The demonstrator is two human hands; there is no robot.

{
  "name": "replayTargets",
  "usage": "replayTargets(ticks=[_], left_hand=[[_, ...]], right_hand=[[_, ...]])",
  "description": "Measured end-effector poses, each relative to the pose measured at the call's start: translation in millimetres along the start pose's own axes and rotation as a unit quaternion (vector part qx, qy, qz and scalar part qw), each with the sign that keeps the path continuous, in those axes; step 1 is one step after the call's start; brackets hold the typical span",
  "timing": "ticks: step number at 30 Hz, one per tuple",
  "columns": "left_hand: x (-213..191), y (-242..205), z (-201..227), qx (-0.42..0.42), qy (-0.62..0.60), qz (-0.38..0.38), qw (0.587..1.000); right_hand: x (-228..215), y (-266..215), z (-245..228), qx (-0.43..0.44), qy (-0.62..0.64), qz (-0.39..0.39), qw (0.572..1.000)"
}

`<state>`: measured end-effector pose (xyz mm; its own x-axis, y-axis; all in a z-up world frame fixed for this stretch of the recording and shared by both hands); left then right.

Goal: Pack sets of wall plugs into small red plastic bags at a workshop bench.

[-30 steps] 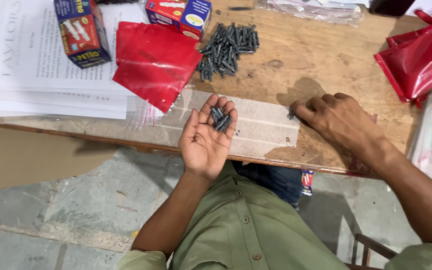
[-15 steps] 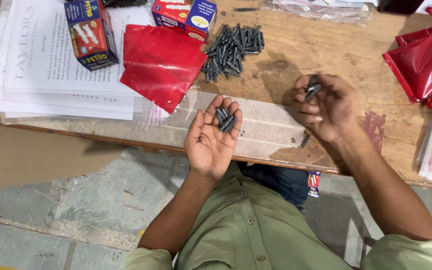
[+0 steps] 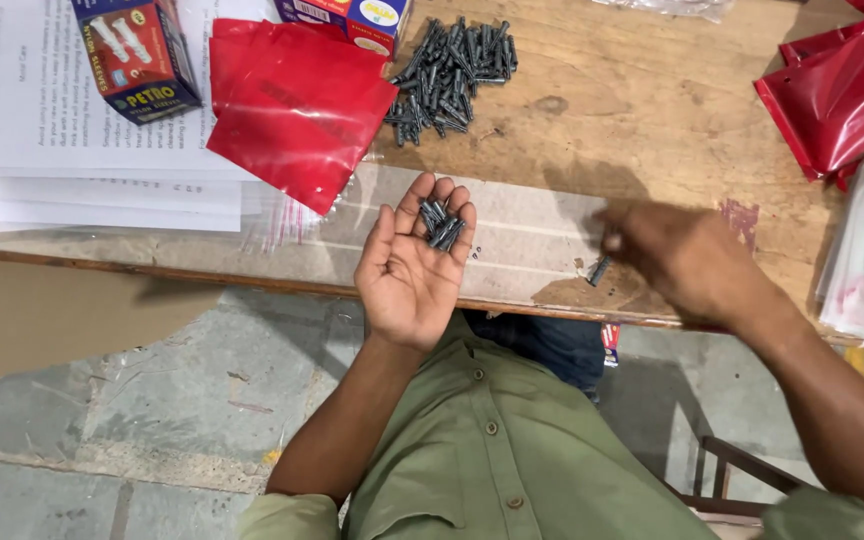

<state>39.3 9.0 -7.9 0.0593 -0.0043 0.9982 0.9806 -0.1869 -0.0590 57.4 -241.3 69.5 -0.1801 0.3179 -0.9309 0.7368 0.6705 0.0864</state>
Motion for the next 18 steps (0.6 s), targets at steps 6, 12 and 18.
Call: replayTargets(ticks=[6, 12, 18], left_hand=[[0, 0, -2, 0.008, 0.015, 0.005, 1.000], [0, 2, -1, 0.013, 0.016, 0.011, 1.000], [1, 1, -3, 0.006, 0.021, 0.010, 1.000]], right_hand=[[16, -23, -12, -0.112, -0.238, -0.076, 0.962], [20, -16, 34, 0.162, 0.315, 0.094, 0.930], [25, 2, 33, 0.089, 0.870, 0.182, 0.450]])
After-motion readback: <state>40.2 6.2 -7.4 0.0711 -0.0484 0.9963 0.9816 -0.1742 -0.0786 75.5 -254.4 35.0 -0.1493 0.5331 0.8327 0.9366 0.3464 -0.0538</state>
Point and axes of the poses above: each hand's wrist, its own y-axis towards the middle knuckle, its own x-axis out of the palm, z = x × y, the point moved 6 cm from there along y, towards the middle knuckle, and after that the axes turned 2 degrees about -x, right-handed, at the moved point
